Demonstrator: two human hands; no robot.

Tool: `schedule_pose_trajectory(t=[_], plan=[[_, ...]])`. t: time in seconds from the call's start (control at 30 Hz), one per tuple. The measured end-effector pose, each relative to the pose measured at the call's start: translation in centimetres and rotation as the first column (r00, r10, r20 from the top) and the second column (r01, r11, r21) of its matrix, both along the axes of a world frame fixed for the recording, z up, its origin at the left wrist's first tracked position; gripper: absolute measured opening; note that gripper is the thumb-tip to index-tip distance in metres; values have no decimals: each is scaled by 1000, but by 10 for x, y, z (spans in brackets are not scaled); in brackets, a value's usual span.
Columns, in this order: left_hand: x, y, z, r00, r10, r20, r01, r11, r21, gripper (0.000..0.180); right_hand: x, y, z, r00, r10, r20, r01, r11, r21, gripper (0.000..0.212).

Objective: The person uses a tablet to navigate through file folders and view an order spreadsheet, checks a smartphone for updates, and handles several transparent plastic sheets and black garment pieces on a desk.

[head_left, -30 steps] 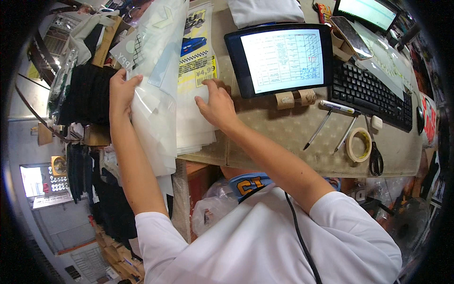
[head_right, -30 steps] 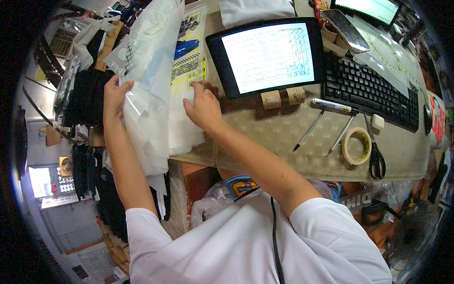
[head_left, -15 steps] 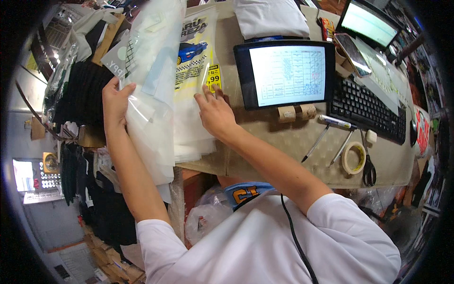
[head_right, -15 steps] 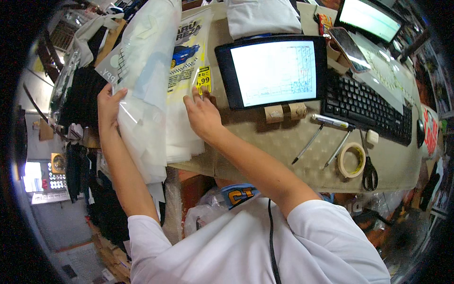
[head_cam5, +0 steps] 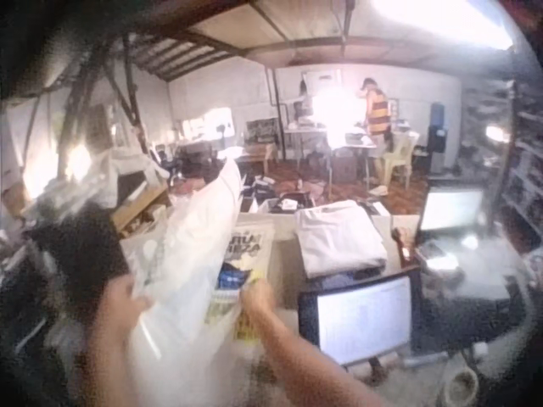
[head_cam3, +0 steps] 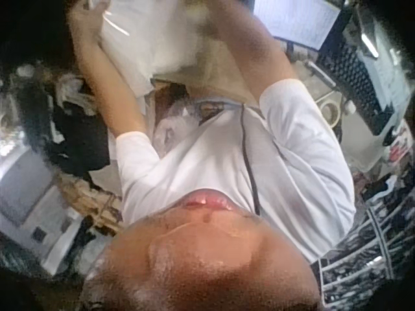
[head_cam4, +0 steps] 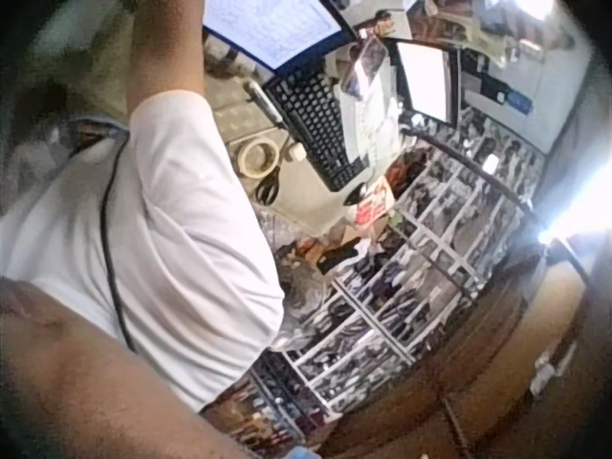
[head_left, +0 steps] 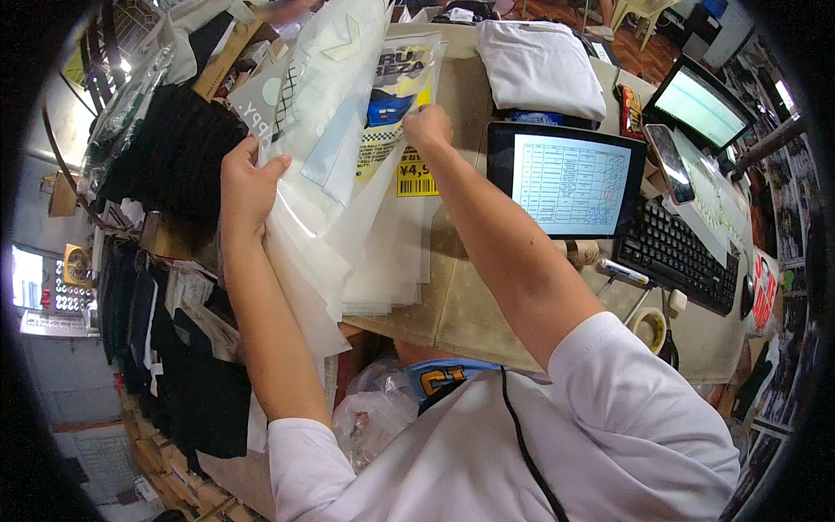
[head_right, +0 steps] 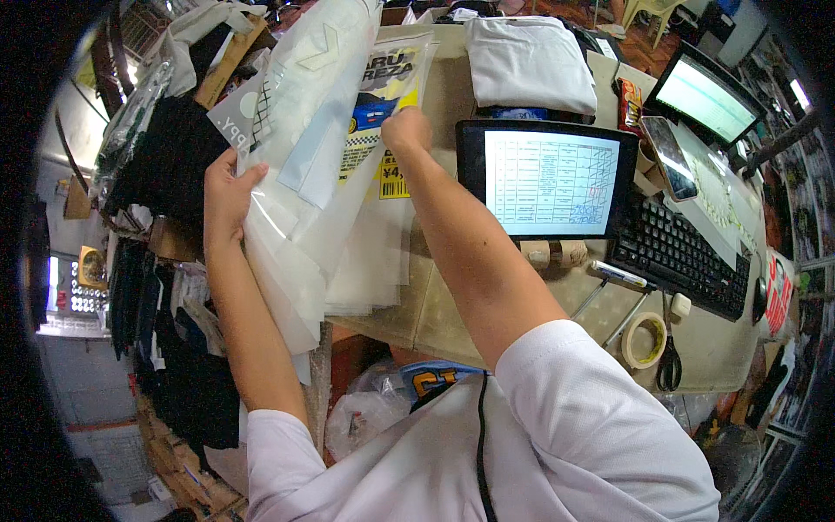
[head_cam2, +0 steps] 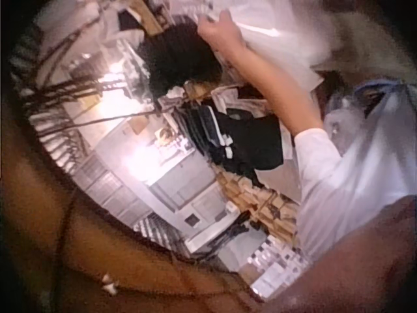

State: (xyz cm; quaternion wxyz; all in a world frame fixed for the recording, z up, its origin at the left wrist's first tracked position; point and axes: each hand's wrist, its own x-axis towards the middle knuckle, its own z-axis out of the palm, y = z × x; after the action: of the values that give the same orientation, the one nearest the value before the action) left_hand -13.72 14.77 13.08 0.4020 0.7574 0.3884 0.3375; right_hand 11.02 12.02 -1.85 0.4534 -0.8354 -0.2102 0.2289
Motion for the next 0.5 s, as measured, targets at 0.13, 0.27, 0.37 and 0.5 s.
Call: schedule_pose_trajectory(t=[0.13, 0.27, 0.37, 0.5], plan=[[0, -5, 3, 1000, 16, 8, -16, 1000, -26, 26, 0, 11, 5, 988, -7, -156, 36, 983, 180, 32], [-1, -1, 2, 999, 36, 6, -37, 999, 4, 27, 10, 23, 6, 821, 63, -568, 83, 970, 227, 28], [0, -7, 7, 998, 56, -38, -55, 998, 32, 29, 24, 33, -2, 764, 96, -638, 1, 989, 149, 30], [-6, -4, 7, 998, 60, -34, -60, 998, 7, 30, 15, 32, 13, 728, 103, -677, -26, 992, 123, 28]])
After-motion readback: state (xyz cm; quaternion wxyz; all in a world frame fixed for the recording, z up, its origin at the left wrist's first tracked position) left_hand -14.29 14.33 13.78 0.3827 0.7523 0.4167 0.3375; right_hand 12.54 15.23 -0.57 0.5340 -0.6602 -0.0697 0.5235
